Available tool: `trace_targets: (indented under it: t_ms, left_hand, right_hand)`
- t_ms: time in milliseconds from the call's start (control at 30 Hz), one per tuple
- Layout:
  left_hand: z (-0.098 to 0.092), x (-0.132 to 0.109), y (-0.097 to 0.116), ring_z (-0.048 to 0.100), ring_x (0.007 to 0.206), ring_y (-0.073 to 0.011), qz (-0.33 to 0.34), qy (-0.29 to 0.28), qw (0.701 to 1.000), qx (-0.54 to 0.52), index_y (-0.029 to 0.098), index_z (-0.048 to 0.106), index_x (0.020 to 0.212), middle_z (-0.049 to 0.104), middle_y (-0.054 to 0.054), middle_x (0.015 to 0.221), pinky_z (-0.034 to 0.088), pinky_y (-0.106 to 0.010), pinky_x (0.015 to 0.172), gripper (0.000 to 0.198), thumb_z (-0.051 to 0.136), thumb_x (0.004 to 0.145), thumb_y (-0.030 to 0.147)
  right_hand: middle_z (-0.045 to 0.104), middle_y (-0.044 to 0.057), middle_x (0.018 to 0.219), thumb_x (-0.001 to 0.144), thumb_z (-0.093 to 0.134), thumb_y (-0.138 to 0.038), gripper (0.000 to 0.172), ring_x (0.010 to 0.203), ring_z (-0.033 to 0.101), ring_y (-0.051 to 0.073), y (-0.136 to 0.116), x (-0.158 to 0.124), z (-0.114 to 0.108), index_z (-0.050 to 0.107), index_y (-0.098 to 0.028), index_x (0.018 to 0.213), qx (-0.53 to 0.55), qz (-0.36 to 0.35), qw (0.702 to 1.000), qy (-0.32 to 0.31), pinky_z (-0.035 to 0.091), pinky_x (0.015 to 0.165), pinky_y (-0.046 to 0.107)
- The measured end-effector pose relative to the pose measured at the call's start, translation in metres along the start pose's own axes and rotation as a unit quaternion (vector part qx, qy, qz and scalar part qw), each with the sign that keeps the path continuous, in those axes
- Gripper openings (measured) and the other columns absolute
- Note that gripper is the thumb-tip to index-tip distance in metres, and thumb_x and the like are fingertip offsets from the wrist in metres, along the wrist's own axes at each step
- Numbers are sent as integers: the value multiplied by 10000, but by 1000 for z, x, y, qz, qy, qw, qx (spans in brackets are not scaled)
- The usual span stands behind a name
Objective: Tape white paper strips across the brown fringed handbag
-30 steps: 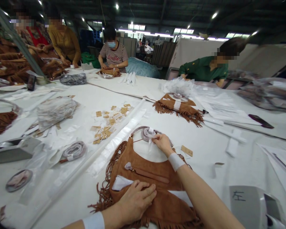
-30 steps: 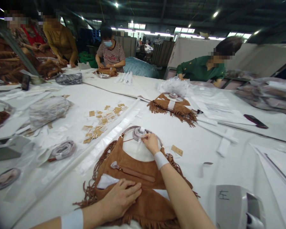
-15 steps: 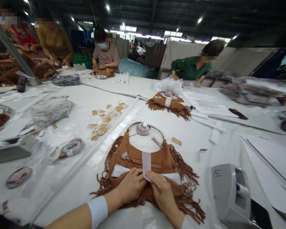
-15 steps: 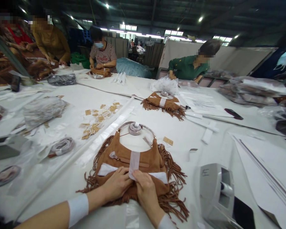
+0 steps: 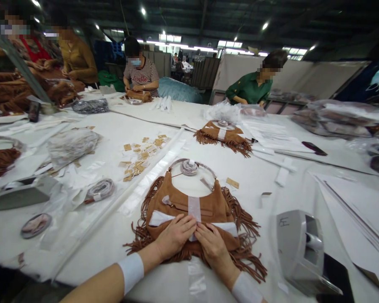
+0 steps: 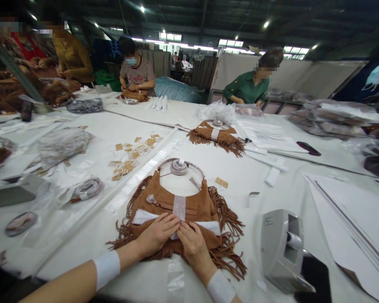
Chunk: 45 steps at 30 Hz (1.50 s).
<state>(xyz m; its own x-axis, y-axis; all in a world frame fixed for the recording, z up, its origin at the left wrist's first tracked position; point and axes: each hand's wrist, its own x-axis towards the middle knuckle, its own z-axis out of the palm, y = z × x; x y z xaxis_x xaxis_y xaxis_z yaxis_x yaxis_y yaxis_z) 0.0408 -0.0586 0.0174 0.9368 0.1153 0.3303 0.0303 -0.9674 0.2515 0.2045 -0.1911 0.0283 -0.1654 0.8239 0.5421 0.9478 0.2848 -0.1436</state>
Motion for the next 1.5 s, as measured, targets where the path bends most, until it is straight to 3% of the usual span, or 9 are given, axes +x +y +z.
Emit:
trace_targets:
  t_ms: [267,400,533,767,900,1067,1167,1333,1500]
  left_hand:
    - [-9,0,7,354,1377,-225,-8,-66,997,-28,155,429,1384,469,-95,1440,255,-481,1153,428,405,966,242]
    - [-9,-6,21,314,1399,-240,-47,-57,997,-6,130,342,1442,426,-116,1471,148,-514,1182,555,378,982,438]
    - [-1,-17,19,247,1432,-221,-23,-61,998,16,125,239,1485,363,-123,1509,148,-479,1184,587,351,995,429]
    - [3,-19,15,249,1430,-227,-14,-44,998,42,133,268,1473,381,-116,1500,171,-495,1177,574,363,993,434]
    - [2,-21,21,286,1415,-234,-5,-28,998,61,144,320,1457,400,-120,1487,172,-491,1178,555,385,985,429]
    - [14,-27,21,360,1378,-232,23,26,995,98,158,326,1464,429,-122,1468,143,-474,1190,572,404,974,441]
    - [23,-28,17,383,1366,-224,46,57,989,125,186,364,1450,440,-97,1464,131,-455,1196,557,427,965,452]
    - [27,-30,17,413,1349,-221,58,72,986,141,200,385,1441,461,-84,1448,112,-438,1203,580,461,943,488]
    - [33,-30,14,428,1338,-217,71,92,982,148,218,391,1440,488,-75,1428,107,-410,1205,593,479,924,499]
  right_hand:
    - [701,111,1107,954,470,-187,238,1091,635,234,-5,3,-10,650,-176,1108,-2,13,996,-91,521,982,463]
    - [659,128,1202,940,435,-129,328,1179,584,235,2,-8,-6,606,-152,1219,5,-20,996,-82,505,1011,455]
    - [652,115,1221,918,460,-120,351,1205,564,231,4,-16,-4,600,-158,1237,47,-9,996,-74,478,1041,458]
    - [725,77,1040,994,355,-254,341,952,685,196,6,25,-16,685,-196,1056,90,193,973,-94,526,930,357]
    - [639,145,1230,971,349,-214,362,1167,578,275,2,51,-2,592,-170,1235,39,207,974,-84,409,1038,511]
    - [639,22,1252,905,537,-287,303,1181,559,178,-8,25,-21,605,-287,1200,-30,240,967,-77,431,1029,334]
    - [677,62,1146,949,416,-336,310,1081,605,190,0,-36,-82,629,-245,1155,-121,389,913,11,463,974,318]
    - [603,302,1109,934,232,-370,591,1056,574,367,36,-156,-196,478,40,1282,-257,685,666,146,434,926,527]
    - [631,235,1014,779,532,-595,604,1038,582,376,74,-191,-207,637,-80,1077,-216,790,566,95,466,858,483]
